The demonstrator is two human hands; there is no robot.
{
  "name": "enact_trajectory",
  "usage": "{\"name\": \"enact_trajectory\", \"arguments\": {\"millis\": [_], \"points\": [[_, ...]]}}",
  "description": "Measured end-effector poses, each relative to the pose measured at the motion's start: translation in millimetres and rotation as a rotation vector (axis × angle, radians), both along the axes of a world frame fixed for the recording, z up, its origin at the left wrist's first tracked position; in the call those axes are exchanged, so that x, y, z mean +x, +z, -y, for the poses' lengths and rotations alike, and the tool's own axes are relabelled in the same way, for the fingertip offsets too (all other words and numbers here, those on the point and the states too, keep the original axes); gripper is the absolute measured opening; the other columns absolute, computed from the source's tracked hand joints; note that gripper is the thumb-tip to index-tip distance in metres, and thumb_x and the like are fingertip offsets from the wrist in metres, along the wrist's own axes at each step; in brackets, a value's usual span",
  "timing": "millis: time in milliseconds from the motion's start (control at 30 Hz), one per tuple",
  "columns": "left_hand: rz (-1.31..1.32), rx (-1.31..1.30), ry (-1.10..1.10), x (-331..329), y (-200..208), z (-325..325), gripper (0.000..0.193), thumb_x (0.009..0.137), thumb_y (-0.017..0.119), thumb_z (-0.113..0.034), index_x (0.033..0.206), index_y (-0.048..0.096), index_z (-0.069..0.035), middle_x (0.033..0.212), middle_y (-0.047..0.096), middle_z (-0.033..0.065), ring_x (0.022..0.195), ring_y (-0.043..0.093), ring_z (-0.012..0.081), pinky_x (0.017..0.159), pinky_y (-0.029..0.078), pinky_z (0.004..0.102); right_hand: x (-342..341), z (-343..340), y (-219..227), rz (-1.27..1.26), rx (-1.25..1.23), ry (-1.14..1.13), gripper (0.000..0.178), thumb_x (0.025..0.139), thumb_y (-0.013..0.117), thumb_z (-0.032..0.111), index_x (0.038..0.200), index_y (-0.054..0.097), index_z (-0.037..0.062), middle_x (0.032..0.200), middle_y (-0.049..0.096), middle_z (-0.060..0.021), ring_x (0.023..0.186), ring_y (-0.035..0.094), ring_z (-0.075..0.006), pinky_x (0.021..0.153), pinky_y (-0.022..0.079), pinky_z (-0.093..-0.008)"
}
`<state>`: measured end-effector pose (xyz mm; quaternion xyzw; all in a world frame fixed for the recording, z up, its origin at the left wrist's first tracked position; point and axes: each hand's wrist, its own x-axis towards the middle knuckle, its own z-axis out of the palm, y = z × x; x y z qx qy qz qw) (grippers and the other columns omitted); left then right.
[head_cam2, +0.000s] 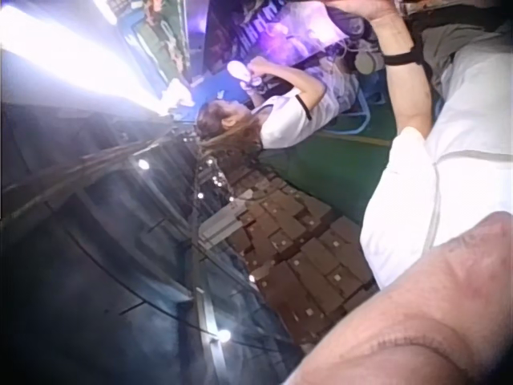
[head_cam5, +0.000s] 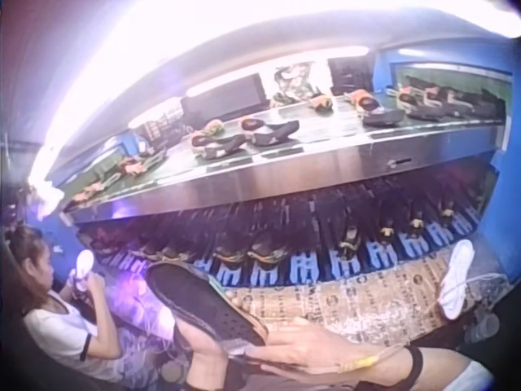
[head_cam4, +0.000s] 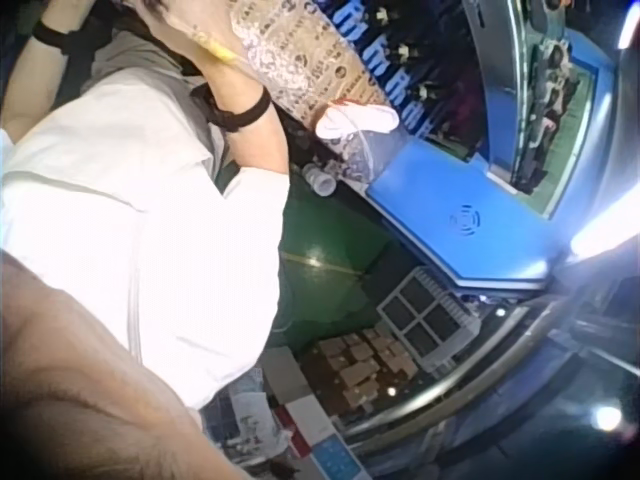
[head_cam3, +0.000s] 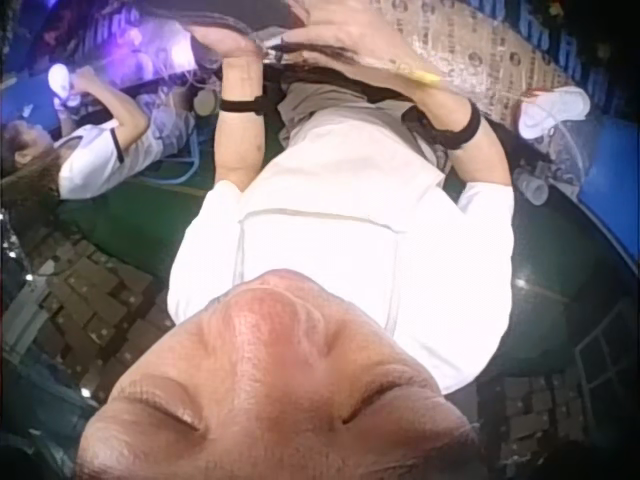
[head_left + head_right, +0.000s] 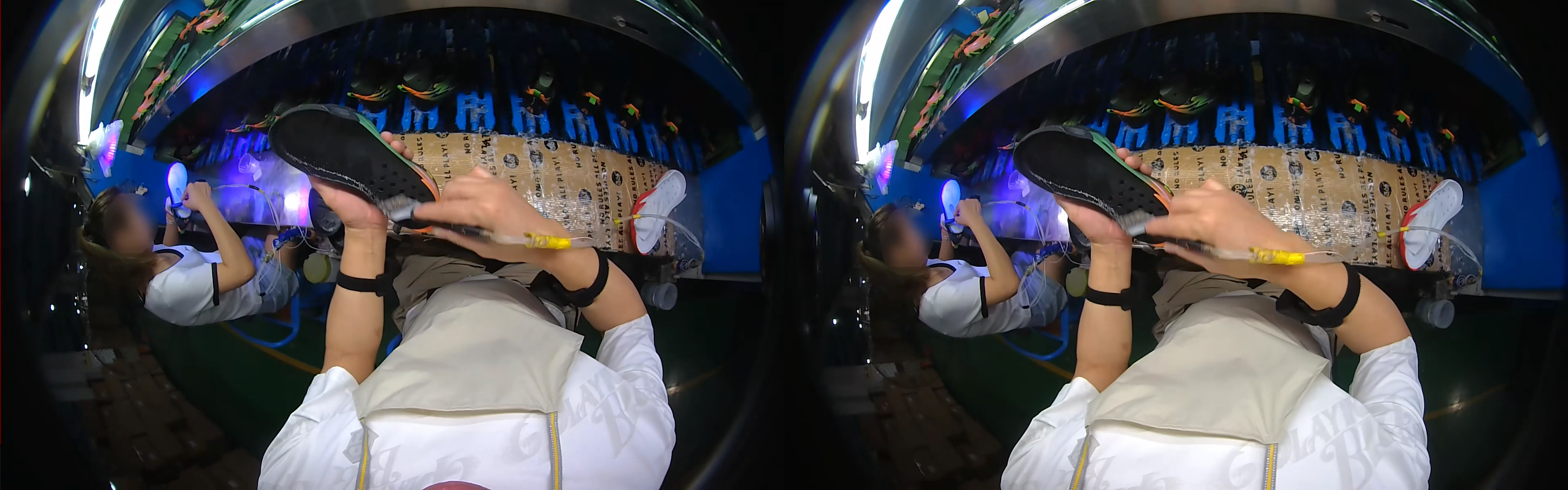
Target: Applying adhesive or finish to the bottom of shoe soles using a brush on a manufacturing line.
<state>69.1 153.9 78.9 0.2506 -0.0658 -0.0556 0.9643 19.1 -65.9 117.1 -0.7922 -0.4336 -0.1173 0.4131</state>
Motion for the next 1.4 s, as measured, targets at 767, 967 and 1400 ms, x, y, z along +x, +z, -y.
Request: {"name": "enact_trajectory", "arguments": {"millis": [767, 967, 1400], "points": [[0.26, 0.636, -0.483, 70.4, 30.9, -5.6, 0.068, 0.112, 0.038, -0.056, 0.153, 0.05, -0.004, 0.144, 0.064, 0.0124, 0.131, 0.063, 0.0229, 0.111, 0.051, 0.0382, 19.0, 20.4, 16.8, -0.236, -0.061, 0.157, 0.031, 0.088, 0.081, 0.014, 0.119, 0.076, 0.0098, 0.094, 0.071, -0.0083, 0.082, 0.068, -0.0287, 0.074, 0.054, -0.041], [0.254, 0.973, -0.512, 77.1, 40.0, 12.2, 0.062, 0.111, 0.043, -0.056, 0.128, 0.071, -0.003, 0.114, 0.075, 0.0076, 0.102, 0.07, 0.0148, 0.089, 0.056, 0.0306, 22.8, 22.4, 21.5, -0.156, -0.204, 0.262, 0.038, 0.087, 0.079, 0.011, 0.125, 0.073, 0.0095, 0.093, 0.069, -0.0092, 0.084, 0.068, -0.0288, 0.073, 0.055, -0.0399], [0.059, 0.734, -0.142, 59.5, -8.5, -19.4, 0.073, 0.11, 0.034, -0.063, 0.152, 0.052, -0.006, 0.143, 0.064, 0.0107, 0.128, 0.062, 0.0216, 0.109, 0.05, 0.0377, 20.2, 34.3, -2.6, -0.167, 0.005, 0.146, 0.026, 0.087, 0.079, 0.013, 0.113, 0.078, 0.0069, 0.09, 0.072, -0.0086, 0.08, 0.067, -0.0257, 0.071, 0.052, -0.0368]]}}
